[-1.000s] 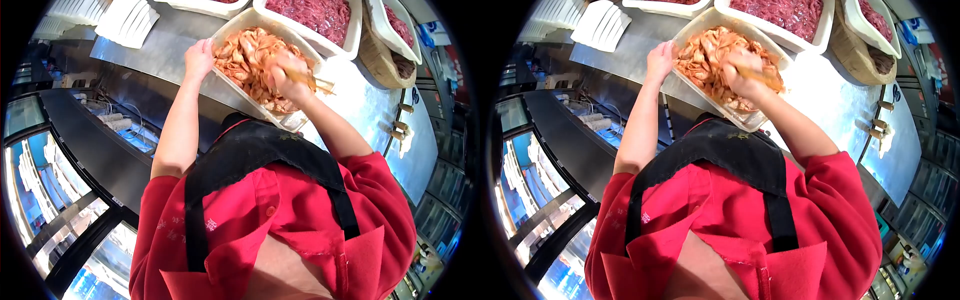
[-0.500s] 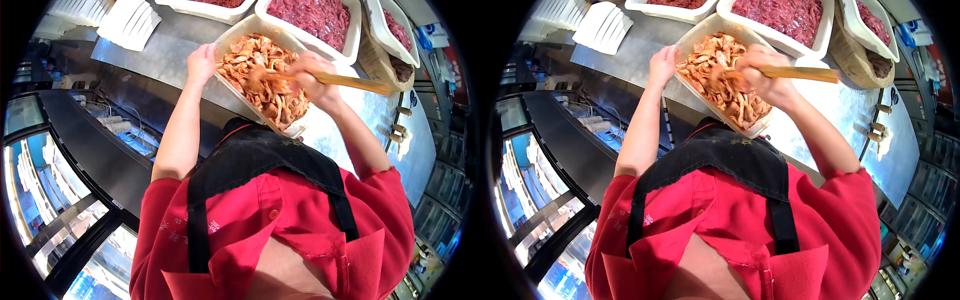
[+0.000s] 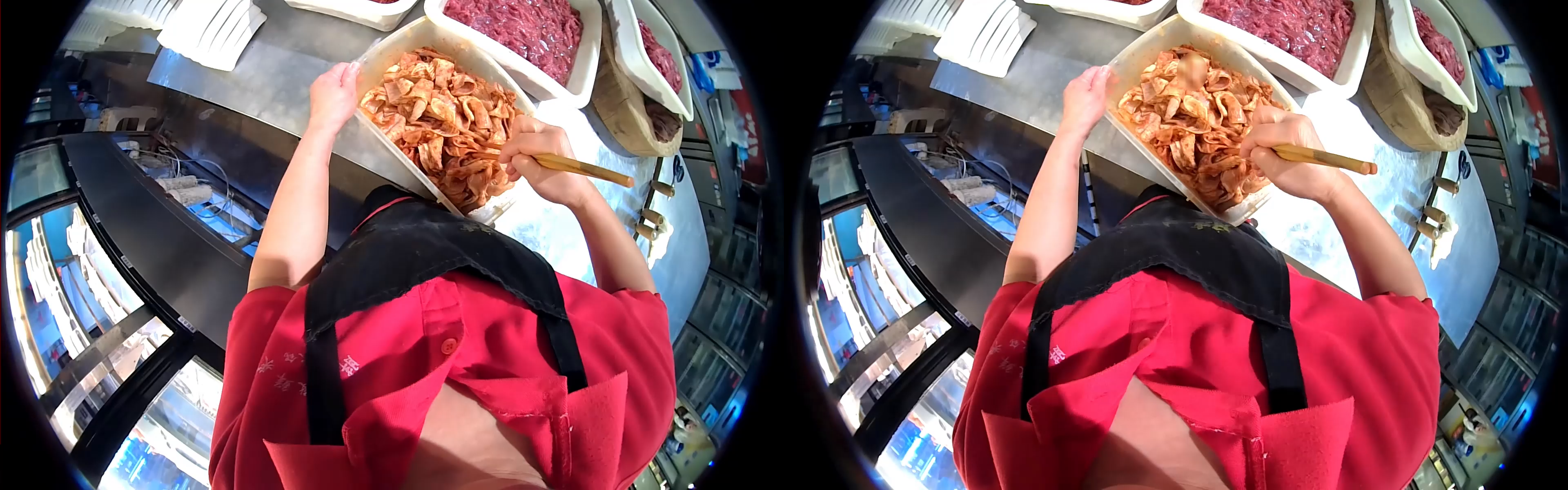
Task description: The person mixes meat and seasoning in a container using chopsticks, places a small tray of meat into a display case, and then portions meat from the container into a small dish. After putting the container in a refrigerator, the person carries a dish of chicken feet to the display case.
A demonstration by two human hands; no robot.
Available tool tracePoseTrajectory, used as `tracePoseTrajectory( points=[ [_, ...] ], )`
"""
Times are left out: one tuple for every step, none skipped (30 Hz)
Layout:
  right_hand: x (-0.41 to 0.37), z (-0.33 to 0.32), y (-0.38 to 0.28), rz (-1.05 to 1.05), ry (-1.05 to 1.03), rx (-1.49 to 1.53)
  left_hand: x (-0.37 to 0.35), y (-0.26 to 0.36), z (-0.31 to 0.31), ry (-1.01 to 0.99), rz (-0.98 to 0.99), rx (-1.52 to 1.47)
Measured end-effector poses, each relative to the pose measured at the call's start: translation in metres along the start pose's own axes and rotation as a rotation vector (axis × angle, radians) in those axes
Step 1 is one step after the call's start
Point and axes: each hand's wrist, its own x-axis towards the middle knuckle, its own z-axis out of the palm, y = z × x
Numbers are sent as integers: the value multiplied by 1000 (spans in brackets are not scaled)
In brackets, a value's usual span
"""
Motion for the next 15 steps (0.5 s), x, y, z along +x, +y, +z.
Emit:
tracePoseTrajectory(
  points=[
    [3, -1, -6, -9, 15, 18, -1, 1, 0, 0, -3, 0],
    [6, -3, -14, 131, 85, 181, -3, 2, 1, 15, 14, -9],
    [10, -5, -17, 112, 177, 197, -4, 2, 2, 30, 32, -17],
    [13, -6, -14, 80, 220, 199, -6, 1, 3, 31, 29, -18],
    [20, -9, -8, 42, 264, 200, -6, -1, 4, 26, 24, -4],
    [27, -6, 2, 10, 310, 172, -6, -2, 5, 24, 19, 9],
    [34, -2, 7, 4, 308, 170, -6, 0, 3, 30, 20, 8],
    [43, 4, 10, 46, 410, 213, -7, 2, 0, 0, -8, 39],
    [49, 9, 12, 88, 512, 256, -8, 3, -2, -29, -36, 70],
    [50, 12, 14, 89, 542, 264, -7, 4, -2, -23, -35, 69],
    [49, 12, 11, 83, 539, 263, -6, 3, -2, -29, -23, 74],
    [43, 13, 8, 47, 594, 257, -7, 3, -1, -39, -13, 81],
    [42, 13, 7, 10, 649, 252, -7, 4, 0, -36, -15, 83],
    [44, 13, 8, 9, 647, 254, -8, 4, 3, -5, 9, 33],
    [46, 12, 11, -9, 681, 233, -8, 5, 4, 26, 33, -16]
  ],
)
